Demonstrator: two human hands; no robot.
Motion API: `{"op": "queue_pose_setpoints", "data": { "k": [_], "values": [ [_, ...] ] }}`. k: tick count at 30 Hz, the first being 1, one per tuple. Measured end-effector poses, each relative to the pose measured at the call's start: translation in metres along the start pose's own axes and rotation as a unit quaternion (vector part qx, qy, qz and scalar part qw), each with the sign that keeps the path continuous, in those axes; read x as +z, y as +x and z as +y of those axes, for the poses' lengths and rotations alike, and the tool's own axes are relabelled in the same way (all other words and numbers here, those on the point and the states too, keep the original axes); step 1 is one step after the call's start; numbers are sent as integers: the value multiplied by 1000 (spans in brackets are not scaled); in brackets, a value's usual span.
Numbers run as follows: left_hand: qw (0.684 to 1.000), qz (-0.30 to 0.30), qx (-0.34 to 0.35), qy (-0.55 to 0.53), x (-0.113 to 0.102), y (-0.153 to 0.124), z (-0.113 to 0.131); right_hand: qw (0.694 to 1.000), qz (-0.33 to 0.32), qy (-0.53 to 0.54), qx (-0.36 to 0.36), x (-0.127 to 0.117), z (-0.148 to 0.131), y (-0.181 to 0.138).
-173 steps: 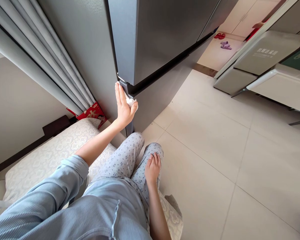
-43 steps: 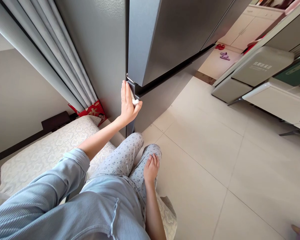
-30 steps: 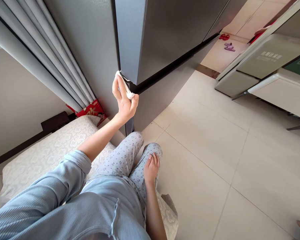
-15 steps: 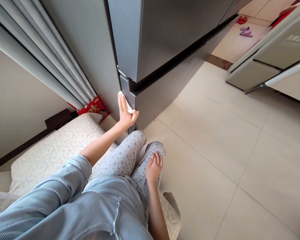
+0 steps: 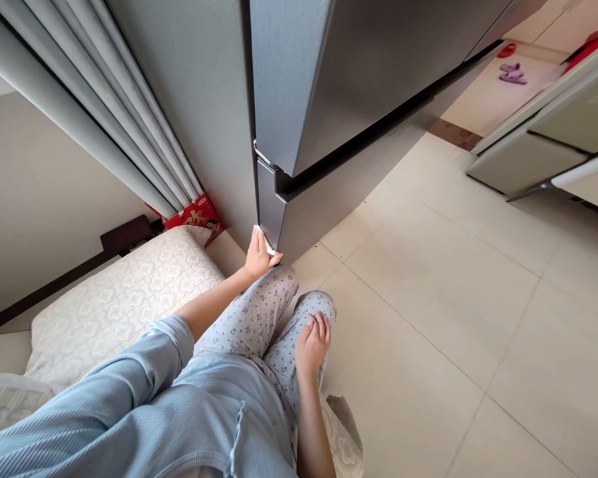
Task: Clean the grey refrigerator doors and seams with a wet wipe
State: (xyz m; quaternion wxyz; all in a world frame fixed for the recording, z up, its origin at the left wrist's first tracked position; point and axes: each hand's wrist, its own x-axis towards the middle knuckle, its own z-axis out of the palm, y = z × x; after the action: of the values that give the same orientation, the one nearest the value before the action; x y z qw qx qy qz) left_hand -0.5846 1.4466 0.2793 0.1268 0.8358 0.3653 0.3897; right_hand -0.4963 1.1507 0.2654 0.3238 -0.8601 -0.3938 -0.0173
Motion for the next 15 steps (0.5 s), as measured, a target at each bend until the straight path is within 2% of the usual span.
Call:
{"op": "queue_pose_setpoints", "data": {
  "k": [8, 15],
  "values": [
    [1000, -6, 21, 6, -17, 8, 7, 1000, -7, -1, 11, 1, -2, 0],
    [995, 67, 75, 5, -39, 52, 26, 1000, -1, 4, 5, 1, -1, -1]
  ]
}}
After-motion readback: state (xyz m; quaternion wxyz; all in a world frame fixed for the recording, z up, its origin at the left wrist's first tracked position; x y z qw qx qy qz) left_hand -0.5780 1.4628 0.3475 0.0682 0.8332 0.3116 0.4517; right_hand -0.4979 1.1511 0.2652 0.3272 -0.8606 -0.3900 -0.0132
